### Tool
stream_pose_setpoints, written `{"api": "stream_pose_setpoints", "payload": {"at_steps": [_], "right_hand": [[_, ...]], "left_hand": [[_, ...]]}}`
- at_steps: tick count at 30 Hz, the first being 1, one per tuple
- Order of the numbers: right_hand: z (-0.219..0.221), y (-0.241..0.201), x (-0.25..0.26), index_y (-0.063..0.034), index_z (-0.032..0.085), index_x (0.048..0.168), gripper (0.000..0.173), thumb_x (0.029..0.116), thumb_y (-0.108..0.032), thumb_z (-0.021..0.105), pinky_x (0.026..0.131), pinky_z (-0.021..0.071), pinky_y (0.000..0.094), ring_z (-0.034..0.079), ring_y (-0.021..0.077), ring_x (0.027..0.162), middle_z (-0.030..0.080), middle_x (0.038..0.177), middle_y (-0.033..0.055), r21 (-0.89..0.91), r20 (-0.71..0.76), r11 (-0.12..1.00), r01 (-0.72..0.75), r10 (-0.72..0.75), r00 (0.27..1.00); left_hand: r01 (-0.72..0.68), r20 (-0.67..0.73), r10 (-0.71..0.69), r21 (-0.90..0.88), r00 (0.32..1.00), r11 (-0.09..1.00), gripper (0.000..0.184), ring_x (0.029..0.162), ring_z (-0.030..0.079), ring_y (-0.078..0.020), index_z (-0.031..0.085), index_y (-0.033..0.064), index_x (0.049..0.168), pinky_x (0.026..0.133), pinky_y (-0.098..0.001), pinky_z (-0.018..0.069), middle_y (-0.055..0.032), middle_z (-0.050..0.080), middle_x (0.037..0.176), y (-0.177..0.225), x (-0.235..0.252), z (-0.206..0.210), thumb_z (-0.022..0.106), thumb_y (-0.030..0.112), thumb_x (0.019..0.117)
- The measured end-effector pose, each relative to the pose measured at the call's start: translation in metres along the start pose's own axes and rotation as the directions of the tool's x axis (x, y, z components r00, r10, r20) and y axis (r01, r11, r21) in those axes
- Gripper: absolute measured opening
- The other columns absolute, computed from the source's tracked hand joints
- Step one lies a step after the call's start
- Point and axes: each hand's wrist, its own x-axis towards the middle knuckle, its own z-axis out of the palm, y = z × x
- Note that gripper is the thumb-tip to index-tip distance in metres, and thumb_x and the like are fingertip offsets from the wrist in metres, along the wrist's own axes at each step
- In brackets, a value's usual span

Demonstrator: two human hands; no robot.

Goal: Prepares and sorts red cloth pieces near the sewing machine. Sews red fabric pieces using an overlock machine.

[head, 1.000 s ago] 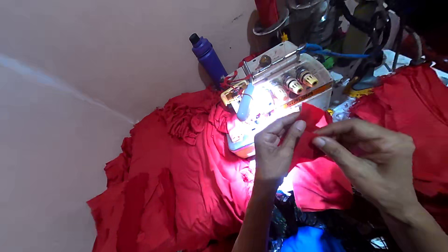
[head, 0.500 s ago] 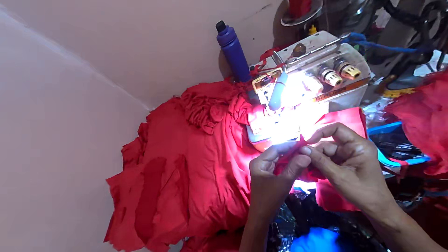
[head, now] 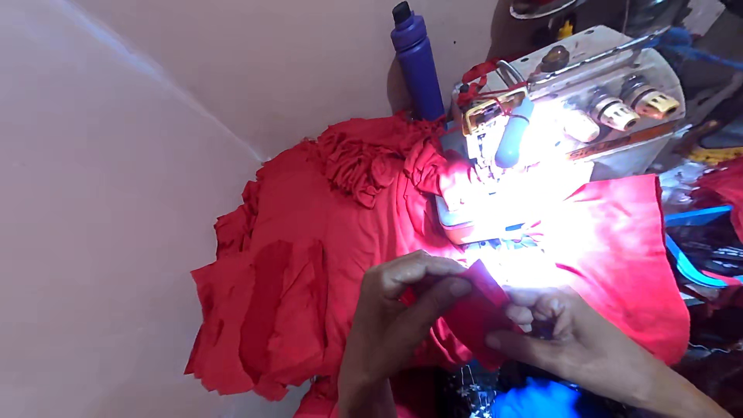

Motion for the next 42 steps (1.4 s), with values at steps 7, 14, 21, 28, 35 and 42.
{"api": "stream_pose_setpoints", "payload": {"at_steps": [7,14,21,28,35,42], "right_hand": [[0.006,0.01,-0.002,-0.0055,0.072,0.098,0.014,0.0898,-0.017,0.071,0.064,0.055,0.0101,0.064,-0.0085,0.07,0.072,0.08,-0.0091,-0.179,-0.172,0.984,-0.008,-0.023,0.985],[-0.013,0.035,0.017,-0.0072,0.077,0.093,0.022,0.0883,-0.027,0.069,0.071,0.0555,0.0139,0.067,-0.0032,0.081,0.073,0.089,0.0008,-0.59,-0.387,0.806,-0.045,-0.233,0.892],[-0.025,0.053,0.031,0.0037,0.07,0.109,0.032,0.0983,-0.025,0.06,0.072,0.0586,0.0382,0.07,0.0191,0.075,0.071,0.084,0.0127,-0.583,-0.515,0.744,-0.327,-0.027,0.857],[-0.022,0.05,0.009,0.0025,0.075,0.103,0.031,0.0933,-0.024,0.062,0.081,0.0534,0.0293,0.068,0.0133,0.089,0.073,0.098,0.0124,-0.63,-0.469,0.744,-0.22,-0.139,0.872],[-0.028,0.045,0.014,0.0027,0.066,0.123,0.04,0.0968,-0.026,0.059,0.065,0.0545,0.0193,0.064,0.002,0.068,0.068,0.08,0.002,-0.551,-0.54,0.785,-0.284,-0.075,0.838],[-0.04,0.047,0.038,0.0003,0.071,0.109,0.025,0.0964,-0.018,0.06,0.063,0.0573,0.0183,0.068,0.0015,0.065,0.071,0.078,0.0013,-0.554,-0.544,0.792,-0.255,-0.113,0.831]], "left_hand": [[0.002,-0.088,0.003,0.052,0.996,0.999,0.008,0.083,0.065,0.0027,0.075,0.0014,0.091,0.075,-0.0138,0.0555,0.0042,0.07,0.087,-0.01,0.009,0.006,0.07,0.006,0.0923],[0.096,-0.154,-0.085,0.065,0.984,0.993,0.005,0.078,0.064,0.0007,0.076,0.0009,0.09,0.073,-0.0162,0.0539,0.0007,0.071,0.084,-0.063,0.057,0.029,0.075,0.0,0.0862],[0.202,-0.263,-0.058,0.562,0.963,0.803,0.02,0.091,0.068,-0.0318,0.072,-0.0012,0.103,0.08,-0.0526,0.0517,-0.0175,0.071,0.097,-0.116,0.078,0.075,0.074,0.013,0.0897],[0.11,-0.28,0.163,0.749,0.946,0.653,0.009,0.09,0.069,-0.0327,0.079,0.0057,0.088,0.084,-0.0478,0.0513,-0.0142,0.073,0.092,-0.101,0.043,0.109,0.073,0.012,0.0864],[0.185,-0.316,0.11,0.766,0.942,0.615,0.017,0.104,0.07,-0.0321,0.08,0.0048,0.1,0.098,-0.0473,0.0496,-0.0138,0.076,0.105,-0.099,0.041,0.126,0.069,0.013,0.0896],[0.307,-0.373,-0.032,0.707,0.927,0.637,0.022,0.106,0.069,-0.0355,0.076,-0.0014,0.106,0.098,-0.0489,0.0509,-0.0194,0.074,0.106,-0.103,0.055,0.122,0.07,0.01,0.0885]]}}
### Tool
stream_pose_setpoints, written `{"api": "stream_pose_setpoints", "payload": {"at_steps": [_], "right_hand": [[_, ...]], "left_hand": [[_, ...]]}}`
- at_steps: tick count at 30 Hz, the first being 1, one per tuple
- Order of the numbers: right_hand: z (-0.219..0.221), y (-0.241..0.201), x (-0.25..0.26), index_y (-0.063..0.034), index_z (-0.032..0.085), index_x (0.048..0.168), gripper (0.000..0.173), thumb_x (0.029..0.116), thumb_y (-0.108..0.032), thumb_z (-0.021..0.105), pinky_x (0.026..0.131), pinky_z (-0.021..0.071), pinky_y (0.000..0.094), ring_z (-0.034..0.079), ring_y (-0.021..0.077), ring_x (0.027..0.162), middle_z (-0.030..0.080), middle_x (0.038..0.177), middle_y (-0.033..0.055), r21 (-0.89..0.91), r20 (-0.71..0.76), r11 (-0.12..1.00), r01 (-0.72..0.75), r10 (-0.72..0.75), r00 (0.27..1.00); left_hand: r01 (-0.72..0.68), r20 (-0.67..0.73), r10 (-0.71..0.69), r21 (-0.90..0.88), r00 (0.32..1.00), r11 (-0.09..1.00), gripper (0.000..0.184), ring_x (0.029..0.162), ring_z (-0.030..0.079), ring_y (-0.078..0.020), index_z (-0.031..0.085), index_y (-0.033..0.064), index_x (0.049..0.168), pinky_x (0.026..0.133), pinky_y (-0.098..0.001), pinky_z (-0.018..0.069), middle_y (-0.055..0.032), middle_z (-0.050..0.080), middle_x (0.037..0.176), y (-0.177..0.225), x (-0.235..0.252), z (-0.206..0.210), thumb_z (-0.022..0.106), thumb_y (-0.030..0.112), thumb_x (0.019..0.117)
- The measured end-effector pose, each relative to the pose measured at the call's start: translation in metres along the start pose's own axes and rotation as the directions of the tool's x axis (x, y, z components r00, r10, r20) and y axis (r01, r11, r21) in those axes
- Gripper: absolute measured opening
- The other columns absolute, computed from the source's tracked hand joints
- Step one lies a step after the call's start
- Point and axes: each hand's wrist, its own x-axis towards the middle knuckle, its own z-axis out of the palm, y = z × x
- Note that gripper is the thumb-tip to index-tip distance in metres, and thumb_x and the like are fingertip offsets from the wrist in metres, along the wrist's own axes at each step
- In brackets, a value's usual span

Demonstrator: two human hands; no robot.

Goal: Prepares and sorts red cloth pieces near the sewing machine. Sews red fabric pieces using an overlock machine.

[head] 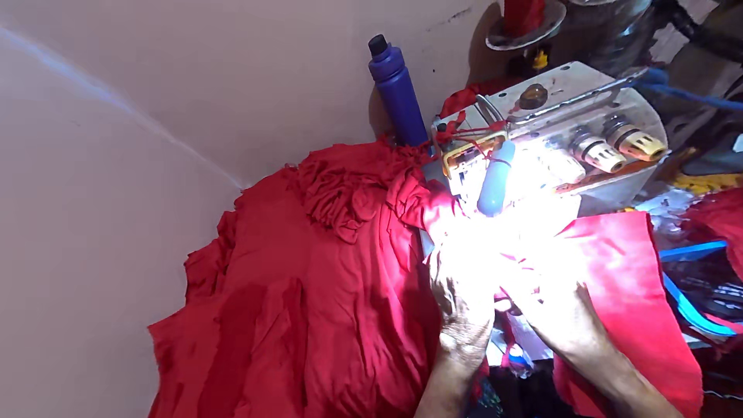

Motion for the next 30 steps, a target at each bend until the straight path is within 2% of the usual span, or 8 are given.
{"api": "stream_pose_setpoints", "payload": {"at_steps": [5,10,14,17,21,24,27,30], "right_hand": [[0.001,0.004,0.006,-0.0027,0.075,0.11,0.028,0.0945,-0.017,0.057,0.065,0.056,0.0285,0.067,0.0105,0.068,0.071,0.079,0.0052,-0.117,-0.047,0.991,0.061,-0.067,0.997],[-0.016,-0.005,-0.012,-0.0042,0.079,0.102,0.029,0.0976,-0.023,0.058,0.077,0.0551,0.0458,0.073,0.0261,0.086,0.076,0.094,0.0142,-0.163,0.003,0.982,0.094,-0.095,0.995],[-0.041,0.006,-0.04,-0.0094,0.078,0.098,0.025,0.0982,-0.022,0.056,0.066,0.0548,0.0255,0.071,0.0115,0.077,0.076,0.088,0.0063,-0.251,-0.009,0.912,0.326,-0.339,0.941],[-0.065,0.018,-0.074,-0.01,0.076,0.096,0.027,0.1026,-0.026,0.055,0.072,0.0508,0.0246,0.067,0.0156,0.081,0.074,0.084,0.0068,-0.258,0.076,0.858,0.444,-0.441,0.894],[-0.083,0.041,-0.104,-0.0197,0.069,0.117,0.028,0.107,-0.038,0.051,0.098,0.0444,0.0332,0.06,0.0239,0.113,0.069,0.112,0.0067,-0.385,0.229,0.719,0.579,-0.533,0.814],[-0.083,0.064,-0.106,-0.016,0.062,0.126,0.023,0.1084,-0.022,0.049,0.103,0.041,0.0376,0.058,0.0278,0.118,0.066,0.122,0.0115,-0.454,0.277,0.587,0.67,-0.622,0.732],[-0.084,0.07,-0.105,-0.0127,0.065,0.124,0.022,0.1072,-0.015,0.051,0.105,0.0417,0.0365,0.059,0.0269,0.12,0.068,0.122,0.0104,-0.382,0.245,0.599,0.704,-0.669,0.702],[-0.085,0.069,-0.108,-0.0117,0.066,0.123,0.022,0.1067,-0.015,0.052,0.106,0.0424,0.0366,0.06,0.0265,0.121,0.07,0.122,0.0104,-0.36,0.221,0.612,0.704,-0.677,0.702]], "left_hand": [[0.136,0.296,-0.115,-0.052,0.948,0.989,0.049,0.12,0.061,-0.0354,0.065,-0.0018,0.13,0.102,-0.0528,0.0458,-0.0216,0.067,0.126,-0.009,0.032,-0.013,0.075,0.021,0.0884],[0.173,0.391,-0.158,-0.005,0.907,0.985,0.036,0.1,0.068,-0.0385,0.061,0.0093,0.132,0.084,-0.059,0.053,-0.02,0.07,0.11,-0.034,0.071,-0.013,0.065,0.028,0.1005],[0.221,0.405,-0.224,0.055,0.887,0.974,0.037,0.105,0.067,-0.0421,0.06,0.0069,0.136,0.089,-0.0626,0.0494,-0.023,0.07,0.115,-0.056,0.113,-0.001,0.052,0.026,0.1056],[0.266,0.398,-0.156,-0.239,0.904,0.934,0.037,0.117,0.064,-0.0322,0.058,0.0011,0.138,0.1,-0.0514,0.0487,-0.0216,0.066,0.129,-0.1,0.124,0.008,0.047,0.02,0.1079],[0.228,0.291,-0.063,-0.58,0.955,0.782,0.033,0.121,0.062,-0.0173,0.062,-0.0069,0.128,0.106,-0.034,0.0476,-0.0183,0.065,0.13,-0.117,0.103,-0.01,0.047,0.013,0.1062],[0.12,0.075,-0.096,-0.465,0.993,0.877,0.031,0.113,0.065,-0.0178,0.066,-0.0038,0.124,0.1,-0.0339,0.0499,-0.0162,0.068,0.124,-0.09,0.051,-0.043,0.052,0.018,0.1063],[0.017,-0.097,-0.052,-0.334,0.994,0.942,0.026,0.104,0.067,-0.0154,0.069,-0.0037,0.116,0.093,-0.0322,0.0536,-0.0144,0.071,0.114,-0.055,-0.004,-0.06,0.056,0.015,0.103],[-0.055,-0.044,0.039,-0.449,0.998,0.892,0.018,0.1,0.068,-0.0107,0.072,-0.0025,0.107,0.09,-0.0264,0.0542,-0.0114,0.072,0.106,-0.023,-0.035,-0.046,0.062,0.004,0.0941]]}}
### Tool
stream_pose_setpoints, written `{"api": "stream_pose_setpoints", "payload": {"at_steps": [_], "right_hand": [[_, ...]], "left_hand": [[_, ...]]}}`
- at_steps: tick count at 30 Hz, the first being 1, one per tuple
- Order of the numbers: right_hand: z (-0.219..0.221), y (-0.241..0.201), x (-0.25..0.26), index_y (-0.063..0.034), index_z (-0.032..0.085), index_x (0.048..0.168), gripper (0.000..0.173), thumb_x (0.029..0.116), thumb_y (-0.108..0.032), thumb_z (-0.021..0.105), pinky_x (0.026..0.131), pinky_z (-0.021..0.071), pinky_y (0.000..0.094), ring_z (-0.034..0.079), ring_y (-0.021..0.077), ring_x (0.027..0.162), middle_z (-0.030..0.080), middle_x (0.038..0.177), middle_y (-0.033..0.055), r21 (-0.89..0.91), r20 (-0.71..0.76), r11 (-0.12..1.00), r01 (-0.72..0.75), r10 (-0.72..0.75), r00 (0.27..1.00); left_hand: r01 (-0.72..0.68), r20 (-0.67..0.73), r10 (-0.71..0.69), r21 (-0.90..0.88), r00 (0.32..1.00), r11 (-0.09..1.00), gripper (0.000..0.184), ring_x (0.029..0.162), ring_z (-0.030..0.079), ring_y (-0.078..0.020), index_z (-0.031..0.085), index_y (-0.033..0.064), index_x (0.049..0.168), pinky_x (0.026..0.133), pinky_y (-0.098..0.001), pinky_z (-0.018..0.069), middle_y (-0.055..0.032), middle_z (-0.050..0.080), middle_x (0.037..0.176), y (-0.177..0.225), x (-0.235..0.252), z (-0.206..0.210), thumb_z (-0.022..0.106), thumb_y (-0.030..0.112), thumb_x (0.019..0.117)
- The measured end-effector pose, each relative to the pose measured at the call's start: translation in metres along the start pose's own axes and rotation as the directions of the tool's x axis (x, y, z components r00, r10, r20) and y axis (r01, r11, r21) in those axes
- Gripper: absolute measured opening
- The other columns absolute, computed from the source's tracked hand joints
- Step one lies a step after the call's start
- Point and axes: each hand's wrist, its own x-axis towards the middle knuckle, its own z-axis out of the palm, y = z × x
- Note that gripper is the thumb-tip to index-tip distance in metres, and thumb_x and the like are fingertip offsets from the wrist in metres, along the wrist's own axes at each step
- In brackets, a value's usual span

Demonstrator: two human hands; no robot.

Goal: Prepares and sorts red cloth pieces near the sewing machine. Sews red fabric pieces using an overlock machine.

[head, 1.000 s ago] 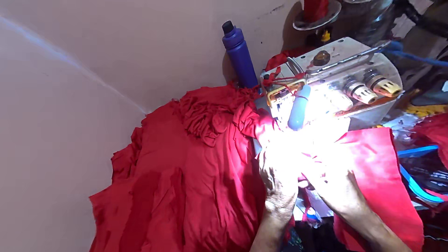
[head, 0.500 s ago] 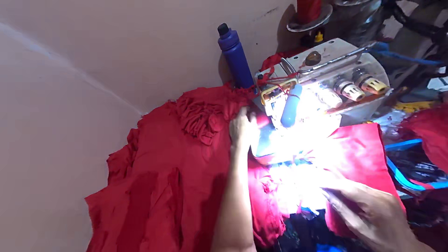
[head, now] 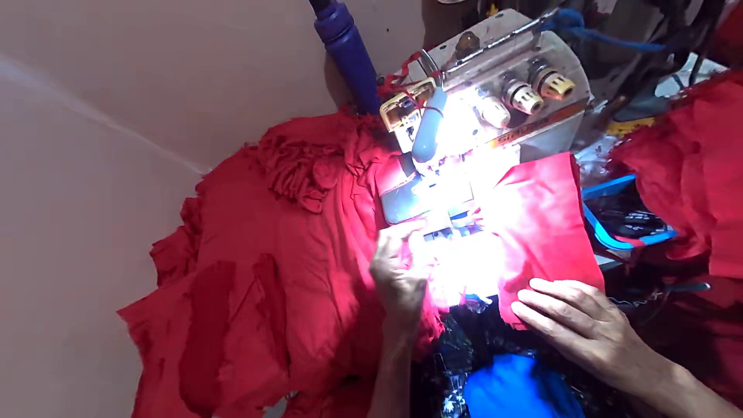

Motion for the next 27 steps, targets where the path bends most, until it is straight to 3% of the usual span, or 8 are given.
{"api": "stream_pose_setpoints", "payload": {"at_steps": [4,7,9,12,16,19,22,27], "right_hand": [[-0.002,-0.006,-0.007,-0.0098,0.068,0.119,0.021,0.1066,-0.012,0.051,0.106,0.0431,0.0366,0.062,0.0257,0.117,0.07,0.118,0.0111,0.019,-0.061,1.0,-0.014,0.016,0.998],[0.0,-0.011,-0.009,-0.0094,0.069,0.111,0.018,0.1062,-0.012,0.052,0.103,0.0433,0.0334,0.062,0.0228,0.113,0.072,0.112,0.0087,0.027,-0.125,0.999,-0.037,0.04,0.991],[0.002,-0.013,-0.009,-0.0106,0.07,0.105,0.018,0.1061,-0.013,0.052,0.101,0.0422,0.0323,0.062,0.0213,0.109,0.072,0.106,0.0063,0.049,-0.144,0.997,-0.062,0.068,0.987],[0.005,-0.01,-0.008,-0.0122,0.068,0.094,0.023,0.1072,-0.017,0.049,0.1,0.0403,0.0327,0.061,0.0205,0.106,0.071,0.097,0.0044,0.1,-0.129,0.991,-0.09,0.102,0.986],[0.0,-0.006,-0.003,-0.0146,0.063,0.083,0.029,0.106,-0.027,0.052,0.098,0.0409,0.0303,0.061,0.0183,0.104,0.069,0.09,0.0023,0.221,-0.047,0.963,-0.154,0.168,0.985],[-0.012,-0.004,-0.001,-0.0185,0.074,0.091,0.032,0.107,-0.034,0.051,0.1,0.0414,0.0299,0.062,0.0152,0.11,0.074,0.099,-0.002,0.333,0.054,0.923,-0.194,0.186,0.981],[-0.022,-0.002,0.004,-0.0169,0.073,0.095,0.029,0.1071,-0.031,0.051,0.098,0.0446,0.0277,0.063,0.013,0.108,0.073,0.101,-0.0005,0.411,0.074,0.881,-0.235,0.224,0.972],[-0.042,0.004,0.043,-0.0099,0.063,0.104,0.029,0.1104,-0.03,0.045,0.091,0.0493,0.0263,0.065,0.0124,0.101,0.07,0.101,0.0068,0.408,0.015,0.87,-0.276,0.296,0.955]], "left_hand": [[-0.116,0.143,0.127,-0.089,0.981,0.989,0.02,0.096,0.07,-0.0168,0.073,-0.0042,0.11,0.086,-0.0269,0.0569,-0.0176,0.072,0.108,0.014,0.008,0.047,0.068,-0.002,0.0908],[-0.178,0.242,0.157,0.068,0.958,0.982,0.026,0.106,0.068,-0.0338,0.072,-0.0013,0.12,0.093,-0.0486,0.0522,-0.0217,0.07,0.118,0.019,0.017,0.069,0.064,0.004,0.0959],[-0.096,0.29,0.072,0.07,0.954,0.993,0.034,0.123,0.059,-0.0355,0.063,0.0024,0.135,0.102,-0.0534,0.0447,-0.0206,0.062,0.135,0.024,0.013,0.073,0.057,0.009,0.1021],[-0.038,0.156,0.035,0.018,0.987,0.999,0.028,0.115,0.062,-0.032,0.067,0.0014,0.124,0.095,-0.0496,0.0486,-0.0198,0.066,0.123,0.018,0.007,0.09,0.057,0.018,0.1035],[0.051,0.243,-0.069,0.079,0.968,0.996,0.032,0.118,0.06,-0.0364,0.066,0.0045,0.128,0.094,-0.0541,0.0474,-0.0203,0.064,0.128,0.027,0.006,0.085,0.054,0.024,0.1059],[0.028,0.163,-0.032,0.023,0.986,0.999,0.019,0.097,0.067,-0.0265,0.073,0.0061,0.114,0.082,-0.0453,0.0531,-0.0146,0.071,0.11,0.034,0.019,0.086,0.067,0.015,0.0981],[0.183,0.147,-0.151,-0.233,0.978,0.955,0.02,0.082,0.066,-0.0068,0.073,0.0042,0.113,0.072,-0.0223,0.0551,-0.0065,0.072,0.102,0.043,0.028,0.083,0.073,0.007,0.0929],[0.169,0.322,-0.02,-0.441,0.946,0.882,0.018,0.099,0.065,-0.0049,0.067,-0.0022,0.112,0.086,-0.0219,0.053,-0.0077,0.07,0.111,0.065,0.042,0.072,0.056,0.007,0.1005]]}}
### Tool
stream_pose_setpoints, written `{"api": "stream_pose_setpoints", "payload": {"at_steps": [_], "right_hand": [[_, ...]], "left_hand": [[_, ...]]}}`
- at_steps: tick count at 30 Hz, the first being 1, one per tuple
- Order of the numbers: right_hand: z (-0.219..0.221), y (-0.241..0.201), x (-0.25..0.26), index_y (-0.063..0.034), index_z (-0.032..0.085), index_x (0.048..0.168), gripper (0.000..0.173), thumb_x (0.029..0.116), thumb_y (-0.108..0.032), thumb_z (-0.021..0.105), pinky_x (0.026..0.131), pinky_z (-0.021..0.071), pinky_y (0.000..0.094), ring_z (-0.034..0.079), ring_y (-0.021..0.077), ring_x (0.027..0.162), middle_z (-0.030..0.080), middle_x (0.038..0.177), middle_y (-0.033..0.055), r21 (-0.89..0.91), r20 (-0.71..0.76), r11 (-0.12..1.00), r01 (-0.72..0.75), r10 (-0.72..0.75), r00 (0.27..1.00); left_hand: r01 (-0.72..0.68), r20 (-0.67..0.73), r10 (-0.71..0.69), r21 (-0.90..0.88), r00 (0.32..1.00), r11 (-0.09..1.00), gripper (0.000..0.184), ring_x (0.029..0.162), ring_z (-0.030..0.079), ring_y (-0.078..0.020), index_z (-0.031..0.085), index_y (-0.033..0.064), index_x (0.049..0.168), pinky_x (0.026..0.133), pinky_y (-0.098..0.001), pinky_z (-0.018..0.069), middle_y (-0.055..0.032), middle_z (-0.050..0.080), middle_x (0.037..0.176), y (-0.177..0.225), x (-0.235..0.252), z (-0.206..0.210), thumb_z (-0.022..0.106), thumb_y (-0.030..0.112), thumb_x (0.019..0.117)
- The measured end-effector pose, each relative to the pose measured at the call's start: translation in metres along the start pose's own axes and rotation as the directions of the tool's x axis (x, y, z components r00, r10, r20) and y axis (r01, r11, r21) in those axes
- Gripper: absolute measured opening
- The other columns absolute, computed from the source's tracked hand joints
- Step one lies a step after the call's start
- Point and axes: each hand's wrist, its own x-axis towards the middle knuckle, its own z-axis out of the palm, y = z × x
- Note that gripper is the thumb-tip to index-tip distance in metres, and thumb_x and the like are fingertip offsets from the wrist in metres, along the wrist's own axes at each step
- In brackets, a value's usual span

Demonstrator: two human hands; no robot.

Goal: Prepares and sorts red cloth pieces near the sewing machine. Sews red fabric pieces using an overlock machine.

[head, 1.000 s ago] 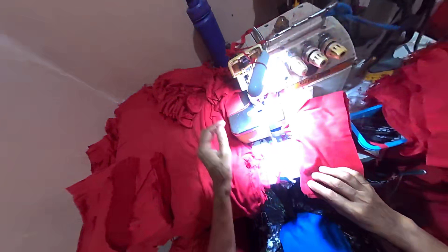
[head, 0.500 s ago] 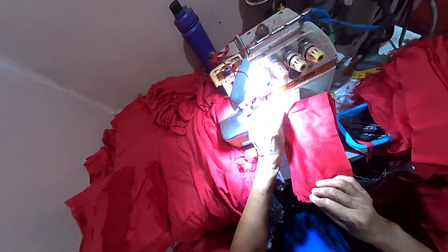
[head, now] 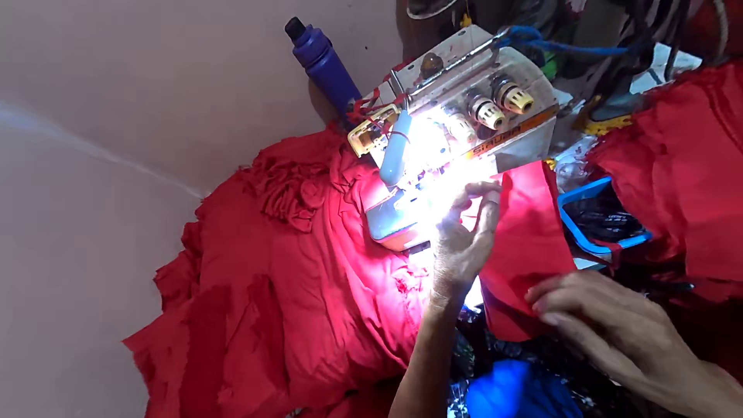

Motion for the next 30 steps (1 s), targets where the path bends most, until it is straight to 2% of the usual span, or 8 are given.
{"api": "stream_pose_setpoints", "payload": {"at_steps": [3,6,9,17,20,23,26,30], "right_hand": [[-0.004,-0.001,0.031,-0.0065,0.064,0.1,0.027,0.1082,-0.026,0.049,0.08,0.0487,0.0155,0.062,0.0015,0.088,0.067,0.09,0.003,-0.078,-0.138,0.997,-0.01,-0.001,0.99],[-0.004,-0.002,0.043,-0.0065,0.068,0.095,0.024,0.1034,-0.024,0.054,0.072,0.0468,0.0085,0.059,-0.0059,0.078,0.065,0.082,-0.0024,-0.129,-0.17,0.991,-0.047,0.024,0.985],[0.003,0.0,0.026,-0.0048,0.072,0.096,0.026,0.1044,-0.024,0.055,0.075,0.0489,0.0171,0.065,0.0036,0.079,0.072,0.084,0.0051,-0.09,-0.111,0.995,-0.038,0.028,0.993],[0.011,0.0,0.002,-0.0075,0.073,0.097,0.028,0.1062,-0.024,0.052,0.074,0.0484,0.0244,0.066,0.0133,0.079,0.072,0.082,0.0071,-0.118,-0.056,0.993,0.011,-0.018,0.998],[0.005,0.001,0.012,-0.0072,0.07,0.1,0.028,0.1079,-0.025,0.049,0.078,0.0502,0.0246,0.066,0.014,0.083,0.071,0.086,0.0072,-0.161,-0.061,0.987,0.026,-0.036,0.998],[0.0,0.005,0.03,-0.0041,0.07,0.099,0.025,0.1062,-0.022,0.053,0.078,0.0501,0.017,0.065,0.0054,0.083,0.072,0.088,0.0062,-0.121,-0.146,0.993,0.012,-0.03,0.989],[0.0,0.006,0.05,-0.0026,0.071,0.096,0.019,0.1004,-0.018,0.06,0.072,0.0464,0.0077,0.058,-0.007,0.077,0.068,0.084,-0.0008,-0.081,-0.245,0.996,-0.043,0.022,0.969],[0.002,0.005,0.05,-0.007,0.071,0.095,0.018,0.0986,-0.022,0.061,0.074,0.0499,0.0075,0.061,-0.0099,0.079,0.069,0.084,-0.0068,-0.024,-0.235,0.994,-0.103,0.095,0.967]], "left_hand": [[0.135,0.112,-0.117,-0.172,0.987,0.976,0.016,0.084,0.07,-0.0042,0.064,0.0026,0.112,0.077,-0.0219,0.0578,-0.0026,0.074,0.097,0.014,-0.003,0.005,0.051,0.009,0.1042],[0.071,-0.038,-0.069,0.073,0.997,0.995,0.019,0.089,0.069,-0.0063,0.068,0.0019,0.113,0.079,-0.0251,0.0568,-0.0053,0.072,0.104,0.012,-0.013,-0.002,0.055,0.011,0.103],[0.085,-0.145,-0.035,0.348,0.989,0.934,0.018,0.087,0.069,-0.013,0.073,0.0012,0.111,0.078,-0.0304,0.0559,-0.0112,0.073,0.104,0.001,-0.018,-0.018,0.062,0.01,0.1],[-0.299,0.199,0.228,0.513,0.953,0.804,0.015,0.098,0.069,-0.028,0.078,0.0051,0.102,0.088,-0.0457,0.0533,-0.0137,0.073,0.106,-0.055,0.003,-0.002,0.066,0.004,0.0941],[-0.249,0.102,0.228,0.423,0.968,0.871,0.011,0.096,0.069,-0.0255,0.077,0.0033,0.097,0.087,-0.0435,0.0531,-0.0138,0.073,0.1,-0.051,0.004,0.004,0.068,0.004,0.0911],[-0.006,0.019,0.004,0.114,1.0,0.993,0.013,0.097,0.068,-0.0071,0.074,0.0011,0.104,0.087,-0.0239,0.0552,-0.007,0.073,0.104,-0.025,-0.002,0.004,0.066,0.003,0.0953],[0.136,0.047,-0.13,-0.161,0.99,0.977,0.014,0.089,0.067,0.0,0.071,-0.0033,0.107,0.083,-0.0184,0.0552,-0.0024,0.073,0.099,-0.003,-0.005,0.004,0.063,-0.003,0.0947],[0.192,-0.029,-0.199,-0.166,0.979,0.967,0.011,0.082,0.067,-0.0003,0.072,0.0004,0.101,0.076,-0.0185,0.0562,0.0002,0.073,0.091,-0.004,-0.007,0.0,0.069,-0.003,0.0909]]}}
